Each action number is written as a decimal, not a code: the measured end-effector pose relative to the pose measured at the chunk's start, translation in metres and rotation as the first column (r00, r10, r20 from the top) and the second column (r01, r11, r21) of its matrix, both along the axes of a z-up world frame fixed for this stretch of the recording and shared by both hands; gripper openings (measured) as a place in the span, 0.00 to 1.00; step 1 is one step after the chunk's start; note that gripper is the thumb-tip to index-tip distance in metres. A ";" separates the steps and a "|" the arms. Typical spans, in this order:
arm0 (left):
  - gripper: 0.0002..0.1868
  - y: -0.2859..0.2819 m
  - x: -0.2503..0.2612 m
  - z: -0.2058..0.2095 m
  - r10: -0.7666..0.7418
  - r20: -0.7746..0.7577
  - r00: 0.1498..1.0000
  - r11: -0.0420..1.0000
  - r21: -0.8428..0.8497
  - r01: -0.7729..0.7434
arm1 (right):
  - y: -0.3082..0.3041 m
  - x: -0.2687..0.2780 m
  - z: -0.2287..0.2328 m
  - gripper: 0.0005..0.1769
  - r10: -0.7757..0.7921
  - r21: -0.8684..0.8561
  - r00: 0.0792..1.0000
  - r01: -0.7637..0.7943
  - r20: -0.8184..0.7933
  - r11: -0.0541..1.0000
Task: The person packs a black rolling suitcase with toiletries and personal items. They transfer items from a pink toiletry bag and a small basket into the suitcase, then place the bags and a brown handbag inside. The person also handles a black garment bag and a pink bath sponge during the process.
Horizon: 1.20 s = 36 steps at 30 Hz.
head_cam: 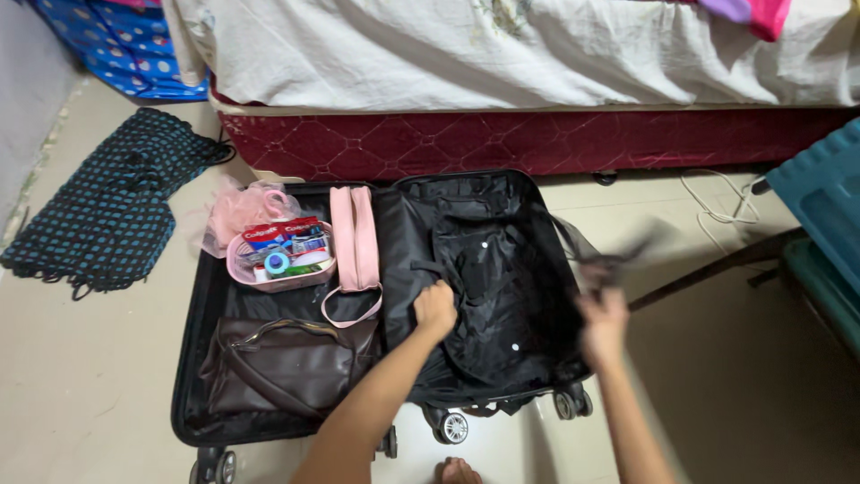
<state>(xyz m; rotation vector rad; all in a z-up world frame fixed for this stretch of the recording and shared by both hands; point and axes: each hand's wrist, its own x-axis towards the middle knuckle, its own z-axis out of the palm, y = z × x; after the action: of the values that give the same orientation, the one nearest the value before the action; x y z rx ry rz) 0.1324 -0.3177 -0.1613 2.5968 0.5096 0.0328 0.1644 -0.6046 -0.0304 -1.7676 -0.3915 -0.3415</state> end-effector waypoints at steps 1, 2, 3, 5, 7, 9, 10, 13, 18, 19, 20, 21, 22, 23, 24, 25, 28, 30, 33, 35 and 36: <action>0.15 0.002 0.008 -0.010 0.063 -0.037 0.997 0.988 -0.135 -0.067 | 0.019 -0.009 0.005 0.14 0.076 -0.195 0.965 -0.127 -0.251 0.972; 0.15 0.005 0.017 -0.018 0.119 -0.084 0.989 0.955 -0.264 -0.137 | 0.037 -0.024 0.007 0.33 0.250 -0.551 0.968 -0.217 -0.016 0.806; 0.16 0.006 0.021 -0.024 0.169 -0.138 0.976 0.900 -0.382 -0.210 | 0.053 -0.036 0.008 0.34 0.532 -0.593 0.843 -0.470 -0.081 0.653; 0.23 0.009 0.025 -0.034 0.183 -0.083 0.980 0.804 -0.560 -0.198 | 0.063 -0.047 0.009 0.36 0.754 -0.580 0.601 -0.724 -0.265 0.373; 0.31 0.018 0.028 -0.030 0.225 -0.179 0.958 0.487 -0.831 -0.269 | 0.065 -0.048 0.000 0.39 0.730 -0.498 0.517 -0.822 -0.448 0.276; 0.45 0.023 0.022 -0.017 0.160 -0.436 0.886 -0.169 -0.896 -0.410 | 0.048 -0.034 -0.013 0.27 0.527 -0.495 0.751 -0.660 -0.398 0.566; 0.49 0.027 0.016 -0.007 0.135 -0.424 0.896 -0.147 -0.902 -0.405 | 0.036 -0.026 -0.023 0.21 0.394 -0.486 0.835 -0.546 -0.384 0.682; 0.61 0.036 0.006 0.028 0.057 -0.371 0.927 0.060 -0.925 -0.374 | 0.002 0.009 -0.059 0.24 0.015 -0.553 0.969 -0.153 -0.247 0.819; 0.77 0.004 -0.010 0.040 -0.120 -0.245 0.962 0.868 -0.496 -0.019 | -0.039 0.029 -0.126 0.51 -0.214 -0.858 0.903 -0.247 -0.373 0.451; 0.71 -0.002 -0.009 0.039 -0.102 -0.253 0.962 0.881 -0.471 -0.031 | -0.047 0.025 -0.135 0.46 -0.206 -0.855 0.907 -0.241 -0.366 0.460; 0.65 -0.002 -0.004 0.040 -0.077 -0.254 0.964 0.895 -0.443 -0.046 | -0.049 0.029 -0.140 0.40 -0.190 -0.851 0.915 -0.232 -0.355 0.471; 0.60 -0.001 0.002 0.042 -0.052 -0.255 0.966 0.908 -0.415 -0.061 | -0.052 0.034 -0.141 0.35 -0.176 -0.848 0.923 -0.223 -0.342 0.481; 0.56 0.004 0.008 0.046 0.011 -0.107 0.994 0.888 -0.456 -0.059 | -0.056 0.038 -0.140 0.31 -0.232 -0.698 0.836 -0.227 -0.498 0.679; 0.52 0.013 0.014 0.054 0.081 0.040 0.996 0.866 -0.497 -0.051 | -0.059 0.047 -0.135 0.27 -0.238 -0.512 0.724 -0.182 -0.647 0.839; 0.49 0.019 0.019 0.063 0.156 0.177 0.972 0.842 -0.538 -0.037 | -0.064 0.052 -0.127 0.24 -0.198 -0.309 0.595 -0.089 -0.779 0.947; 0.49 0.025 0.024 0.077 0.167 0.126 0.978 0.861 -0.501 -0.082 | -0.068 0.055 -0.118 0.24 -0.188 -0.288 0.571 -0.089 -0.799 0.954; 0.40 0.028 0.012 0.126 0.024 0.555 0.832 0.997 -0.070 0.018 | -0.066 0.067 -0.077 0.24 -0.144 -0.241 0.522 -0.122 -0.841 0.963; 0.26 0.015 0.001 0.160 -0.167 0.693 0.701 0.986 0.106 0.130 | -0.053 0.065 -0.052 0.24 -0.112 -0.238 0.510 -0.190 -0.853 0.952; 0.06 -0.029 -0.020 0.195 -0.335 0.443 0.831 0.833 -0.273 0.481 | -0.027 0.057 -0.023 0.26 0.045 -0.108 0.483 -0.284 -0.874 0.953; 0.09 -0.055 -0.037 0.202 -0.579 0.308 0.754 0.749 -0.165 0.642 | -0.013 0.053 -0.010 0.24 0.092 -0.041 0.516 -0.241 -0.852 0.970; 0.13 -0.061 -0.041 0.202 -0.575 0.427 0.698 0.774 0.008 0.633 | -0.007 0.051 -0.007 0.24 0.115 -0.006 0.531 -0.221 -0.839 0.975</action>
<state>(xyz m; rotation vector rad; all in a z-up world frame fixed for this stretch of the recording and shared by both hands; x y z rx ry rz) 0.0914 -0.3791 0.0405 2.3900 -0.4987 0.2993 0.2153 -0.6114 -0.0369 -1.7640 0.1342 0.7040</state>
